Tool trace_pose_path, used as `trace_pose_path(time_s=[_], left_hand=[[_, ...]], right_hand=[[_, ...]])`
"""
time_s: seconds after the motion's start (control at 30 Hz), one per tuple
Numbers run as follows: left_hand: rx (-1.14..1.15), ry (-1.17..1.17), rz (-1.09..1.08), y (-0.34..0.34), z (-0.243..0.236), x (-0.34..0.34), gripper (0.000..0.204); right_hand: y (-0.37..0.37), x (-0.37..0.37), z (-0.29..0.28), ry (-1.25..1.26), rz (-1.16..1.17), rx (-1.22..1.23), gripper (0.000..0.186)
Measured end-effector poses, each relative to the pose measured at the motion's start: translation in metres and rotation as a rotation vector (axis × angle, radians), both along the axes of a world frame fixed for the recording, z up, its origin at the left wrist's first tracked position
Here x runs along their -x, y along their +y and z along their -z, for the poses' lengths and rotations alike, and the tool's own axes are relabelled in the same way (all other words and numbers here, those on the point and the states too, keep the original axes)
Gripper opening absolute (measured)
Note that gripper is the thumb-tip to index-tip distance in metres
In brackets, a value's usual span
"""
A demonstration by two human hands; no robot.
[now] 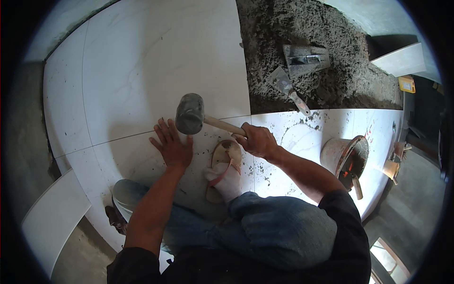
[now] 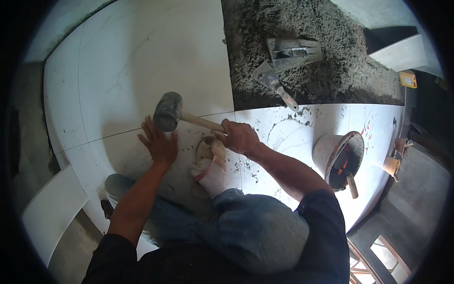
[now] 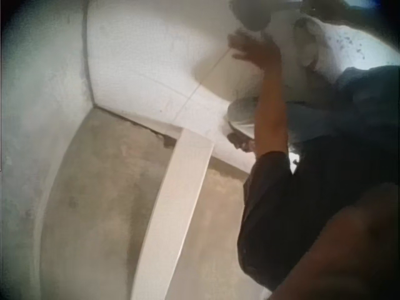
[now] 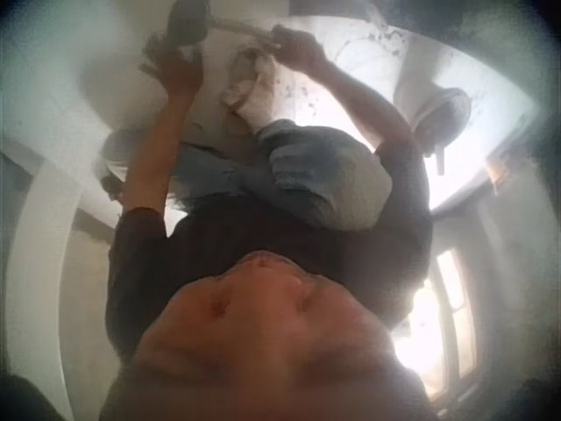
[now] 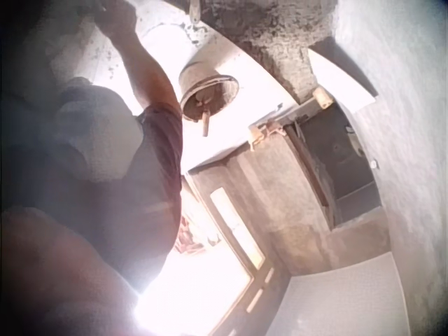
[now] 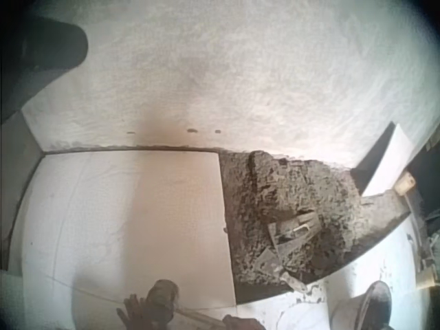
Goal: The person positions white tiles onto a bed of wet mortar, using a rubber mallet to tap them into place and a trowel to manage the mortar along the edges.
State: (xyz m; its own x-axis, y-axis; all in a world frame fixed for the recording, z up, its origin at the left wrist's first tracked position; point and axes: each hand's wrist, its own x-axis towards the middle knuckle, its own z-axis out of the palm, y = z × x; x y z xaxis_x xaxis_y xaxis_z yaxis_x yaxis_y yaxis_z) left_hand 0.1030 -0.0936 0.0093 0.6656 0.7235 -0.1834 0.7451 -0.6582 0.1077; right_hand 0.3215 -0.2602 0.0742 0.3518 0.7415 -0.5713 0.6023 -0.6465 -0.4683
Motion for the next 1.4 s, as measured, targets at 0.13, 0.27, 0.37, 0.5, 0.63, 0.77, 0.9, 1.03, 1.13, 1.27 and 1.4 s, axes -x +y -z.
trace_pose_path(time_s=[0.13,0.27,0.37,0.5,0.63,0.77,0.9,1.03,1.13,1.27,1.4], left_hand=[[0.011,-0.010,0.006,0.001,0.003,-0.003,0.084],[-0.117,-0.099,0.060,-0.002,0.002,-0.004,0.076],[-0.084,-0.162,0.472,0.007,0.014,0.002,0.065],[0.010,-0.251,0.456,0.013,0.015,0.003,0.058],[-0.036,-0.303,0.483,0.014,0.022,0.000,0.057],[-0.051,-0.307,0.500,0.009,0.018,-0.007,0.058],[-0.090,-0.317,0.470,0.017,0.019,0.004,0.056],[-0.085,-0.326,0.483,0.016,0.020,0.002,0.056],[-0.083,-0.307,0.469,0.011,0.021,0.010,0.055],[-0.072,-0.333,0.467,0.012,0.021,0.004,0.054],[-0.104,-0.343,0.457,0.016,0.023,-0.001,0.055]], right_hand=[[-0.003,-0.006,0.008,0.002,0.028,-0.008,0.045],[0.011,-0.004,0.009,0.061,0.176,0.007,0.045],[0.026,-0.001,-0.006,0.181,0.337,-0.122,0.044],[0.045,0.002,0.013,0.028,0.504,-0.364,0.044],[0.050,-0.024,0.007,-0.066,0.391,-0.352,0.044],[0.034,-0.034,0.022,-0.098,0.388,-0.181,0.049],[0.058,-0.018,0.003,-0.026,0.440,-0.361,0.049],[0.051,-0.020,0.014,-0.027,0.383,-0.290,0.045],[0.053,0.002,0.010,-0.018,0.490,-0.453,0.044],[0.050,-0.005,-0.011,-0.028,0.494,-0.305,0.044],[0.037,0.007,0.023,-0.111,0.486,-0.448,0.046]])
